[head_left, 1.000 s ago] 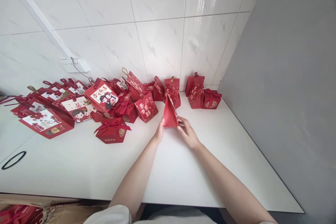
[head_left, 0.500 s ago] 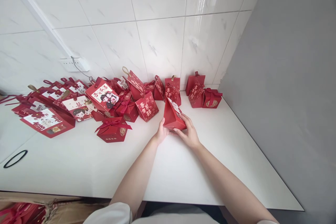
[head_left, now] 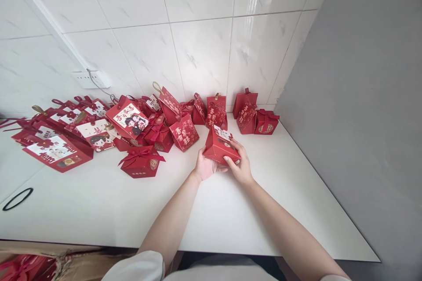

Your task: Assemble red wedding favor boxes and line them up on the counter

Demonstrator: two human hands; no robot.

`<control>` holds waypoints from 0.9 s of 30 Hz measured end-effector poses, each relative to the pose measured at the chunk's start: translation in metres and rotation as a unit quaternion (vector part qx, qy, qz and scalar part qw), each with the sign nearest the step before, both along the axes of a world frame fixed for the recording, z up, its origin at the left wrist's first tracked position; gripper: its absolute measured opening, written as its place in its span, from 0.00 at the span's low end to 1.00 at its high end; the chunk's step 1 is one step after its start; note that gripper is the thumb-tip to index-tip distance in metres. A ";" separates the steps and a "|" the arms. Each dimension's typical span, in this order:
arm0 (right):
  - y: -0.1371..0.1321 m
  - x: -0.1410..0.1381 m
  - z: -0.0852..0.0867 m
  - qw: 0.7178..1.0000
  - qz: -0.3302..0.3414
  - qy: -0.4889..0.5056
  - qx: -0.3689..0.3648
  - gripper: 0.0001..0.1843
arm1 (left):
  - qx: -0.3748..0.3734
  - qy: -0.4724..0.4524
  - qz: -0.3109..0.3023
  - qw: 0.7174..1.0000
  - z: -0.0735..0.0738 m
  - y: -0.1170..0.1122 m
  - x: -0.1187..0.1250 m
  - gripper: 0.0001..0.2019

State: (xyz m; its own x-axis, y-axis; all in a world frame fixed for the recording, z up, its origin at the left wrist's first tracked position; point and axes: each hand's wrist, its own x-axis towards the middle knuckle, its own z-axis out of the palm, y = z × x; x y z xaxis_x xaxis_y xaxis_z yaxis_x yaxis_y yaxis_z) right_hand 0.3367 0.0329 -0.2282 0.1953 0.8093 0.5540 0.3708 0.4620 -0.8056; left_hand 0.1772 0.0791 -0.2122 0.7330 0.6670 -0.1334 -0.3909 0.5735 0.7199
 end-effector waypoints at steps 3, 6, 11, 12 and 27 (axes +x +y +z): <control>-0.001 -0.001 -0.001 0.998 -0.021 0.059 -0.028 0.30 | -0.034 -0.022 -0.085 0.996 -0.003 0.001 -0.003 0.41; -0.003 -0.001 0.001 0.995 -0.029 0.072 -0.055 0.29 | -0.051 -0.051 -0.117 0.990 -0.005 0.000 -0.004 0.44; -0.007 -0.005 0.005 0.992 -0.014 0.107 -0.065 0.28 | -0.056 -0.071 -0.095 0.991 -0.006 -0.006 0.001 0.45; -0.007 -0.006 0.005 0.991 -0.017 0.114 -0.063 0.28 | -0.052 -0.069 -0.096 0.992 -0.006 -0.007 0.002 0.45; -0.009 0.001 0.008 0.995 -0.043 -0.033 0.089 0.28 | -0.020 -0.111 -0.078 0.991 -0.004 0.000 -0.006 0.44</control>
